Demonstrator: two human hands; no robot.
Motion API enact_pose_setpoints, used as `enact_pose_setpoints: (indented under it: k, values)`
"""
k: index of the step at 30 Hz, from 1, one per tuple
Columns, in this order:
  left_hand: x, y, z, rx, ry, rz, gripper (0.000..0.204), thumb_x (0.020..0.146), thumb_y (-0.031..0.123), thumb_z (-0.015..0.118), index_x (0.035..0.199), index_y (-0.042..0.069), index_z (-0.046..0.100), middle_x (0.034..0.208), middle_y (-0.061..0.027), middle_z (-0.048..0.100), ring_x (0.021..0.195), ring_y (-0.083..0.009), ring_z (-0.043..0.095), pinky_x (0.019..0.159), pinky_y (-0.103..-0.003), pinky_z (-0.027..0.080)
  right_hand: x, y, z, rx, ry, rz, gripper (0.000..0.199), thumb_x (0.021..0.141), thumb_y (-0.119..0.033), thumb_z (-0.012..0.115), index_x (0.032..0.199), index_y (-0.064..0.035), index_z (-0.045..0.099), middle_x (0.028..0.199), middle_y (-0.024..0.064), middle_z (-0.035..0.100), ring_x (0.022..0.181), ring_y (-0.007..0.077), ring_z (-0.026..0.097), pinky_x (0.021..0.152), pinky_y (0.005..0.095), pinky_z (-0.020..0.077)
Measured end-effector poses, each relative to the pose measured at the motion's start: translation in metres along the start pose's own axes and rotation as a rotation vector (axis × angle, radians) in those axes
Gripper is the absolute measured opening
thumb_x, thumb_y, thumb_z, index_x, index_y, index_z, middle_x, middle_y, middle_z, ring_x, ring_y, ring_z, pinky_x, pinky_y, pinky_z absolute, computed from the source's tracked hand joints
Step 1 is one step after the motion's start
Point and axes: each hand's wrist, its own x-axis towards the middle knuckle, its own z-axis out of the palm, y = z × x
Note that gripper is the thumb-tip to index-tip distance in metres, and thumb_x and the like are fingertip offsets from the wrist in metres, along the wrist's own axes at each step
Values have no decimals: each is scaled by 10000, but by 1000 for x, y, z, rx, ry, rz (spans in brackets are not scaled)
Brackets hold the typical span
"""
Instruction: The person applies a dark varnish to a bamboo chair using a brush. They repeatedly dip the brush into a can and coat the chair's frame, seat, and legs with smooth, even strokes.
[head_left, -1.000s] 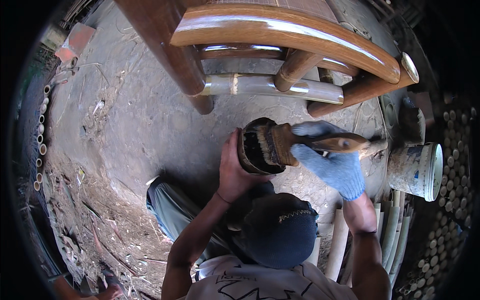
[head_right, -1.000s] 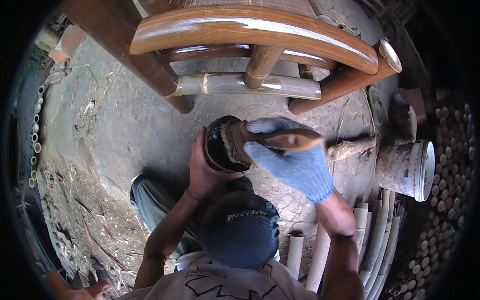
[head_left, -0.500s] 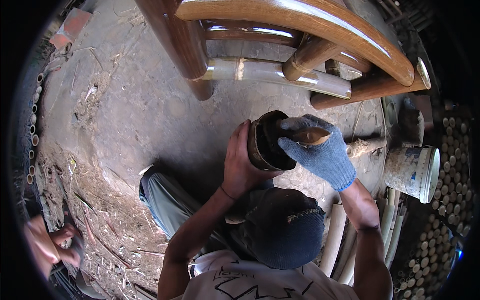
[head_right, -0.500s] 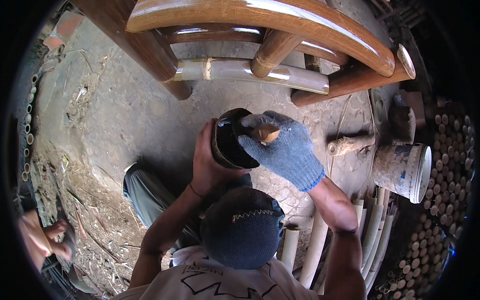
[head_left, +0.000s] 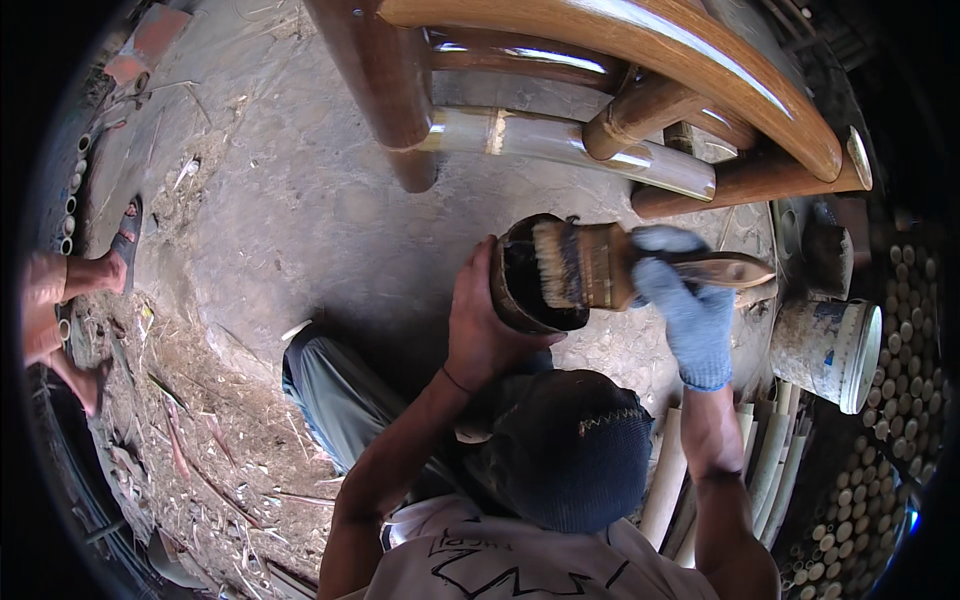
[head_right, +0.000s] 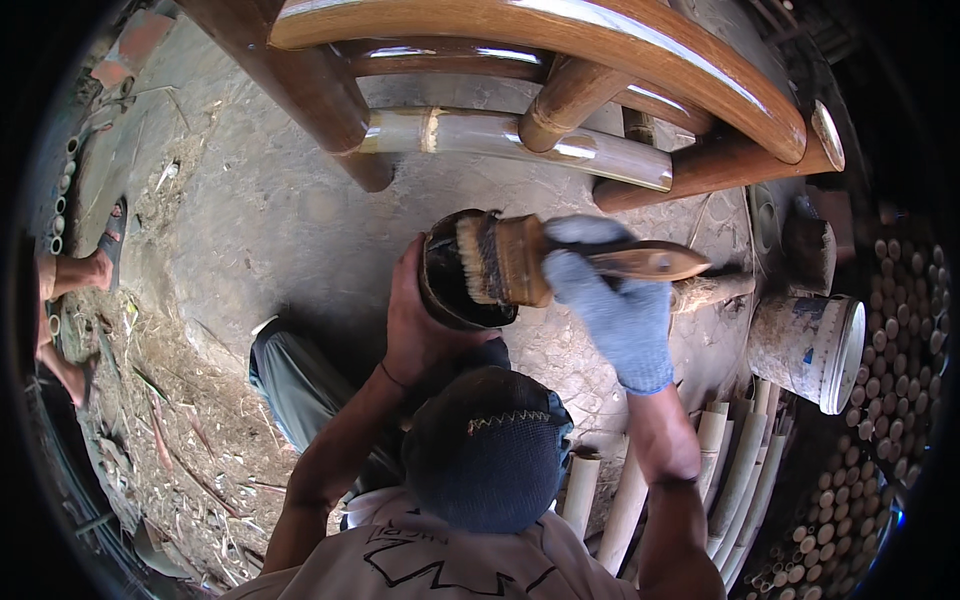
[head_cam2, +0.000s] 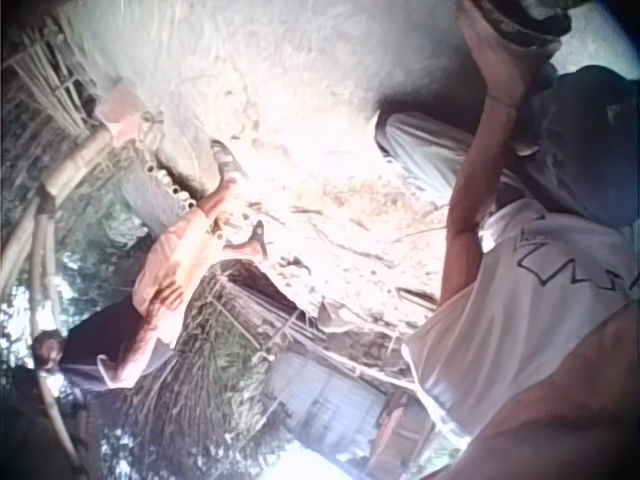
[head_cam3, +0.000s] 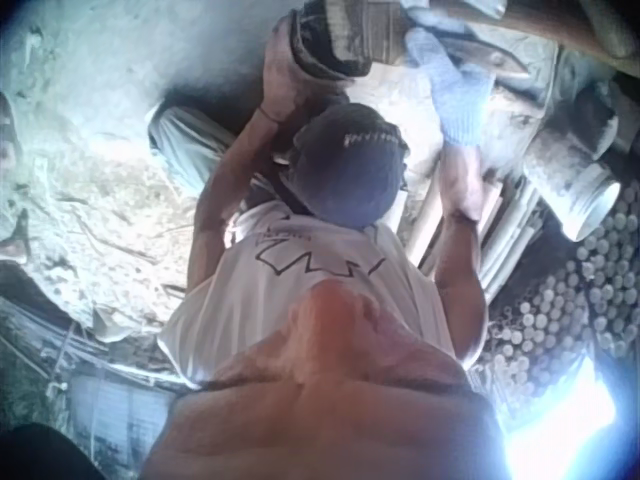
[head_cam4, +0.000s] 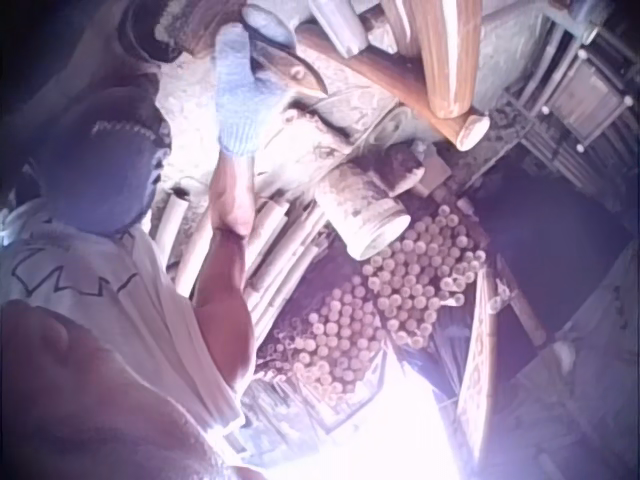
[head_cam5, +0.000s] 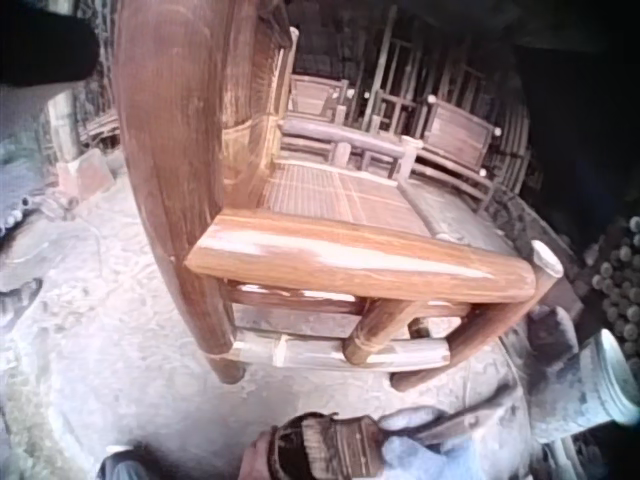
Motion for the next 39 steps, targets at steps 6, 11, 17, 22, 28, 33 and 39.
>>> enact_pose_setpoints:
  k: [6,11,17,22,28,33,39]
  values:
    - [-7,-28,-24,-90,99,-39,1296,433,352,989,1459,-50,306,1315,-231,506,1233,-383,514,1074,-445,412,33,26,57,1021,84,75,335,949,-93,605,1274,-35,544,1160,123,613,988,209,678,744,364,647]
    - [-20,-48,-64,66,129,-69,1224,483,121,989,1474,-16,283,1347,-162,514,1239,-255,537,1067,-381,453,74,79,128,192,165,-356,215,929,-57,665,1143,-52,645,1174,93,642,990,205,662,851,320,552]
    - [-26,-59,-80,-75,147,-125,1220,481,136,984,1474,-11,290,1347,-145,492,1247,-250,517,1085,-380,422,52,83,56,-421,371,-710,242,819,-29,764,1043,-92,697,1077,122,688,944,253,686,820,318,549]
    - [-25,-61,-85,-117,112,-149,1232,486,135,982,1481,-11,272,1368,-149,472,1262,-251,505,1094,-384,420,27,96,-16,-899,258,-814,312,759,31,777,1034,-98,706,1049,142,702,908,297,710,803,346,570]
    - [-28,-55,-86,-85,92,-152,1253,496,57,960,1507,-13,222,1398,-163,459,1273,-256,505,1100,-390,423,38,81,-68,-893,745,-601,179,862,-12,709,1029,-74,692,1002,123,683,890,285,680,804,357,551]
    - [-23,-47,-87,-132,94,-159,1220,515,34,940,1501,-10,223,1383,-160,467,1264,-255,510,1087,-398,437,72,43,-5,-236,596,-317,128,887,-97,703,991,-27,679,847,96,674,730,203,668,640,320,551]
    - [-25,-34,-84,-186,135,-134,1068,548,53,914,1446,-10,339,1347,-148,499,1246,-264,509,1087,-387,400,111,63,-60,155,773,81,251,859,-186,735,940,47,686,753,109,677,609,204,673,547,309,552]
